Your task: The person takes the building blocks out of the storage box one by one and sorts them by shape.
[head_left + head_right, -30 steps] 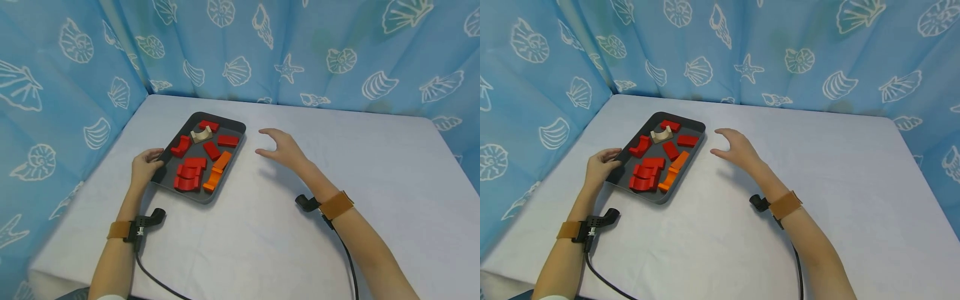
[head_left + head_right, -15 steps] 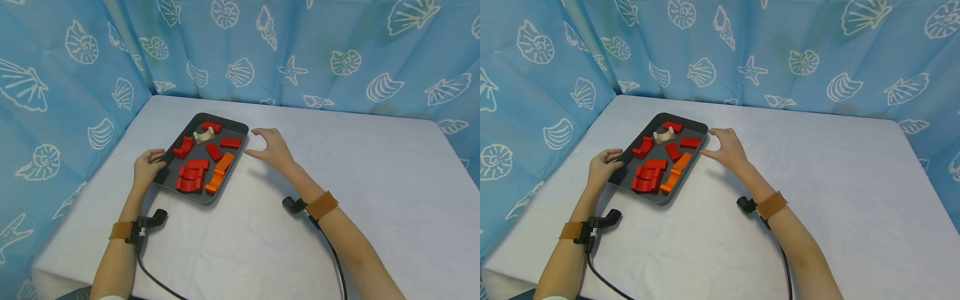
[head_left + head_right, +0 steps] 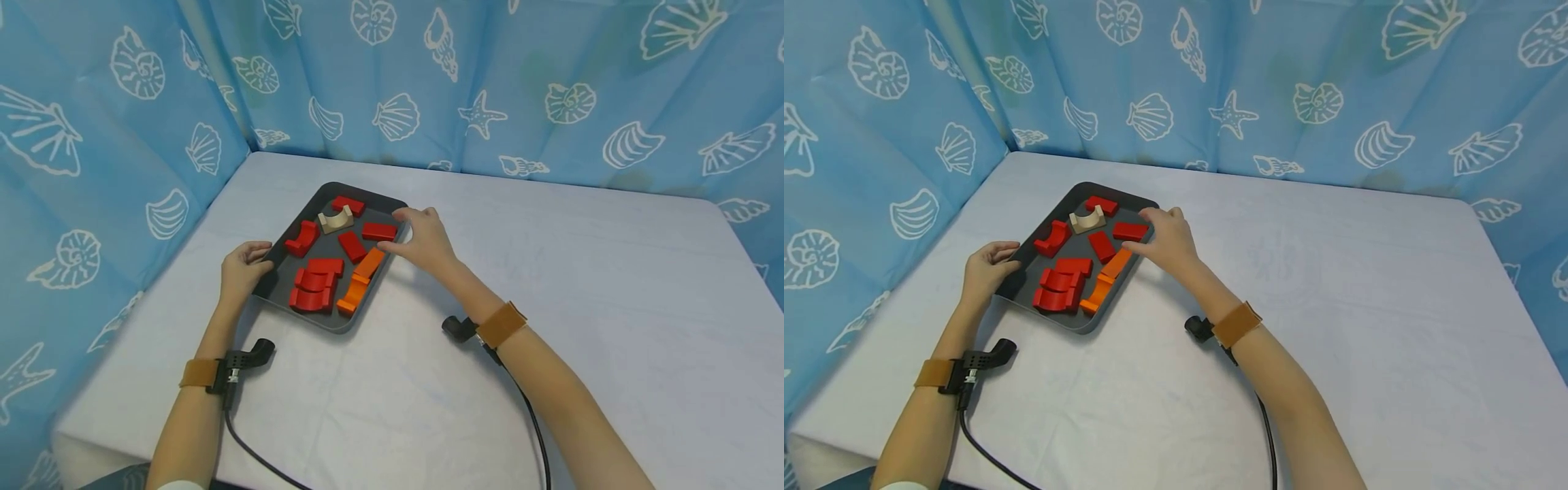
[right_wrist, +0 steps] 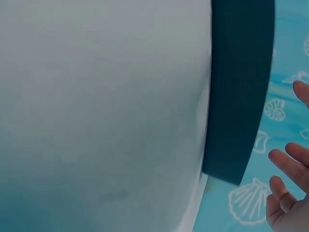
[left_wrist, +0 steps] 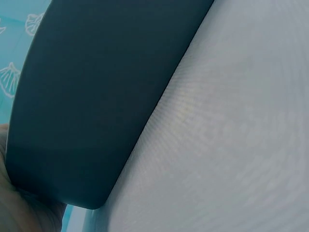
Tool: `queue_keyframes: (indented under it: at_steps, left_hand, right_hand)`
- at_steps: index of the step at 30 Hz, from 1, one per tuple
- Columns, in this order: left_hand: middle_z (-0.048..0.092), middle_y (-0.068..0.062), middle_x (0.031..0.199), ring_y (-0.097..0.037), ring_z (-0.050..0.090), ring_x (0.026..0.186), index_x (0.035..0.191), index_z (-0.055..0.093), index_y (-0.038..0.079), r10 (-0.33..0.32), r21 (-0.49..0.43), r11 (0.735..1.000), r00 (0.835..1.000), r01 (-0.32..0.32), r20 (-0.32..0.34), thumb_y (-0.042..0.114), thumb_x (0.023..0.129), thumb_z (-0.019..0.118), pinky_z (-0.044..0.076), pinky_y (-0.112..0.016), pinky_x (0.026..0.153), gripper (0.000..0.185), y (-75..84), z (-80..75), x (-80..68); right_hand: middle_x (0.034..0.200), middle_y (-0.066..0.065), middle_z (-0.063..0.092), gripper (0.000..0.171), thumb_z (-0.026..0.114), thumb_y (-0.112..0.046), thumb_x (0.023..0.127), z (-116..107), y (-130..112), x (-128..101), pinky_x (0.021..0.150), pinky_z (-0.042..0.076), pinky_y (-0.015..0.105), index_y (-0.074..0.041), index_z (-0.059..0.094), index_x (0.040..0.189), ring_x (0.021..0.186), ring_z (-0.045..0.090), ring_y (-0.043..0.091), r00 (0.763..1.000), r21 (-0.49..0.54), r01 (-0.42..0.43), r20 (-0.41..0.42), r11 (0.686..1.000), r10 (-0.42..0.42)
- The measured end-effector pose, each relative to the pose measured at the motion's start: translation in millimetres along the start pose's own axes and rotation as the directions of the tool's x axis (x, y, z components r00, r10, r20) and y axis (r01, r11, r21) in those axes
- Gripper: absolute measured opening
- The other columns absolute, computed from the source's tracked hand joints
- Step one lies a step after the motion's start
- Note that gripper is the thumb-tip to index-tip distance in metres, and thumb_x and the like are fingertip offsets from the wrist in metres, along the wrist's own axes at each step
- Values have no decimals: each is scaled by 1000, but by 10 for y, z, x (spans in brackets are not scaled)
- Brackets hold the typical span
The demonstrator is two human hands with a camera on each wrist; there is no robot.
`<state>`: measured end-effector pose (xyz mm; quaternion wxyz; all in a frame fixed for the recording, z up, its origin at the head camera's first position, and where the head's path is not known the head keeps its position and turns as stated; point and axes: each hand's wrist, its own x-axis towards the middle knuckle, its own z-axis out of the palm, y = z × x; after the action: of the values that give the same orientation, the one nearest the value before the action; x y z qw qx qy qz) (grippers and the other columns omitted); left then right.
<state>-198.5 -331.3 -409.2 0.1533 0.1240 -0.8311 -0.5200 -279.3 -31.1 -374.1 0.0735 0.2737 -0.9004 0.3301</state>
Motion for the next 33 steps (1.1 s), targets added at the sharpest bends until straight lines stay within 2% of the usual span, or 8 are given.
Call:
queue_keyframes:
  at_steps: [6,10,13,21,25,28,33]
  left_hand:
    - [61,-21,103,-28,58,96,108,57,-8,20,12,1000,1000,-20,-7,-7,75,56,44,-17,70,33,-22,-2,15]
    - [61,-21,102,-28,58,96,107,58,-8,42,19,999,999,-41,-8,-7,74,56,45,-20,72,32,-37,6,37]
    - [61,-21,103,-28,58,96,107,58,-8,48,24,999,999,-48,-1,-6,75,56,45,-22,74,32,-37,8,47]
    - [61,-21,103,-28,58,96,107,57,-9,35,-6,999,999,-35,-7,-8,75,56,45,-19,71,32,-18,-28,23]
    - [60,-22,103,-29,58,96,107,57,-9,10,-25,1000,1000,-11,-8,-8,74,56,44,-16,70,33,-16,-27,3]
    - [60,-22,103,-28,58,96,107,57,-9,9,-29,1000,1000,-9,-3,-8,74,56,44,-16,70,33,-20,-21,4]
    - [61,-22,102,-29,58,96,107,57,-9,30,-9,1000,1000,-30,-4,-7,74,56,43,-16,69,33,-9,-13,22]
  right_hand:
    - [109,5,59,61,70,-46,72,168,-137,147,70,38,31,-6,56,116,87,40,22,995,-153,11,99,988,4]
    - [100,3,62,61,68,-50,72,271,-187,213,63,35,30,-7,58,114,79,38,21,984,-316,68,178,946,-11]
    - [94,2,63,59,67,-52,71,335,-220,246,58,33,29,-8,60,109,75,37,21,978,-393,99,208,914,-16]
    - [76,-2,57,53,61,-60,72,495,-352,338,62,33,31,-12,61,95,79,38,20,969,-456,75,243,887,43]
    - [71,-2,54,55,60,-62,70,532,-389,349,70,36,34,-12,62,93,87,41,21,956,-512,49,272,858,108]
    - [67,-1,53,52,59,-63,70,540,-397,342,75,36,37,-13,63,85,92,41,22,949,-540,27,279,841,149]
    - [62,-1,53,46,60,-61,72,533,-392,335,74,36,36,-14,61,71,92,41,22,952,-542,14,265,840,156]
